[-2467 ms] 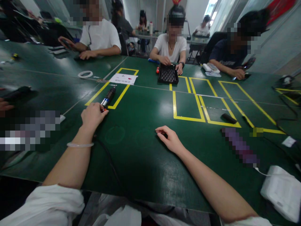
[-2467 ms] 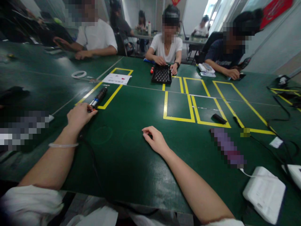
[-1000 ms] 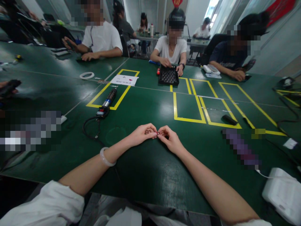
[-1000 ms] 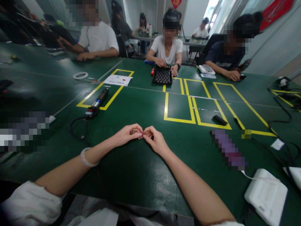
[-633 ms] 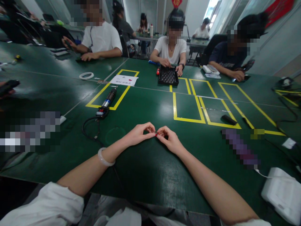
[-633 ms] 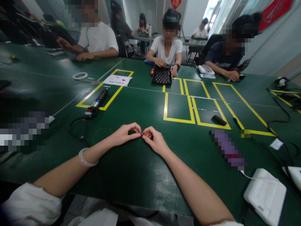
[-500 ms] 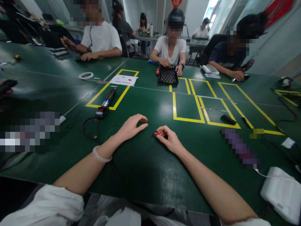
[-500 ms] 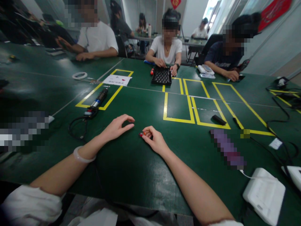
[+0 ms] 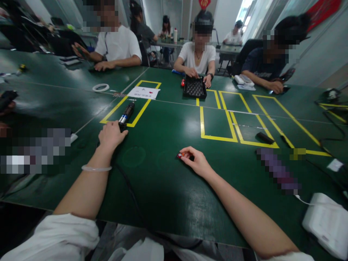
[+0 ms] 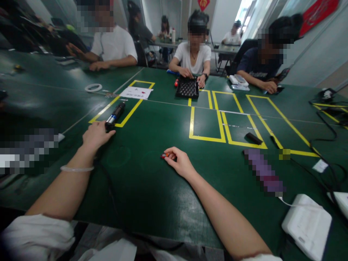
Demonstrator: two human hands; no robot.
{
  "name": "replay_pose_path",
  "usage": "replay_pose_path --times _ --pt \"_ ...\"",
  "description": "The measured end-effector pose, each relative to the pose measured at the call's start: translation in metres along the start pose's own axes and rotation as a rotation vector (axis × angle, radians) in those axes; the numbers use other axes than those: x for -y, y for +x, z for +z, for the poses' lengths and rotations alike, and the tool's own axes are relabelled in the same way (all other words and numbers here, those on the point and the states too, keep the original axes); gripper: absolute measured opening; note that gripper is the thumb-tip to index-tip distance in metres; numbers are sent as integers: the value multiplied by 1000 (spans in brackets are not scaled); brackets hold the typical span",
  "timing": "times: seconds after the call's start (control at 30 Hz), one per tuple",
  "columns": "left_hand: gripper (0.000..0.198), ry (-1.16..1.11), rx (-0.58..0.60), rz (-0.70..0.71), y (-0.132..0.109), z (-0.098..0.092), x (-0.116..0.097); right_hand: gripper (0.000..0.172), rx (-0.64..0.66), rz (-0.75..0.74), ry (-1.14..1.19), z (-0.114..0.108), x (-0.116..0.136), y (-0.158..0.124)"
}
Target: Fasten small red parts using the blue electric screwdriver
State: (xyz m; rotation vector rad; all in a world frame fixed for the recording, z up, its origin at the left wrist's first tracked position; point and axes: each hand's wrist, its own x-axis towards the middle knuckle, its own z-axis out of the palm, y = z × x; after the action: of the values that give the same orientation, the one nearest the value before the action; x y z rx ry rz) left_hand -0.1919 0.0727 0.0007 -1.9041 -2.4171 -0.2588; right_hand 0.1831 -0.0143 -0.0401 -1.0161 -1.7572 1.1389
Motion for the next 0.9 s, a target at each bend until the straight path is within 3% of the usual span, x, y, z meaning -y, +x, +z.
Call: replay_pose_path --times 0.2,0.37,0.63,0.9 --pt "58 -9 63 -25 5 -2 8 20 2 4 0 0 4 0" --pt "61 -30 12 20 3 -2 1 19 3 13 1 0 4 0" --pt "66 61 74 45 -20 -12 -45 16 -1 -2 -18 2 3 1" --pt "59 72 62 302 -56 -12 -97 14 -20 -38 -62 2 1 1"
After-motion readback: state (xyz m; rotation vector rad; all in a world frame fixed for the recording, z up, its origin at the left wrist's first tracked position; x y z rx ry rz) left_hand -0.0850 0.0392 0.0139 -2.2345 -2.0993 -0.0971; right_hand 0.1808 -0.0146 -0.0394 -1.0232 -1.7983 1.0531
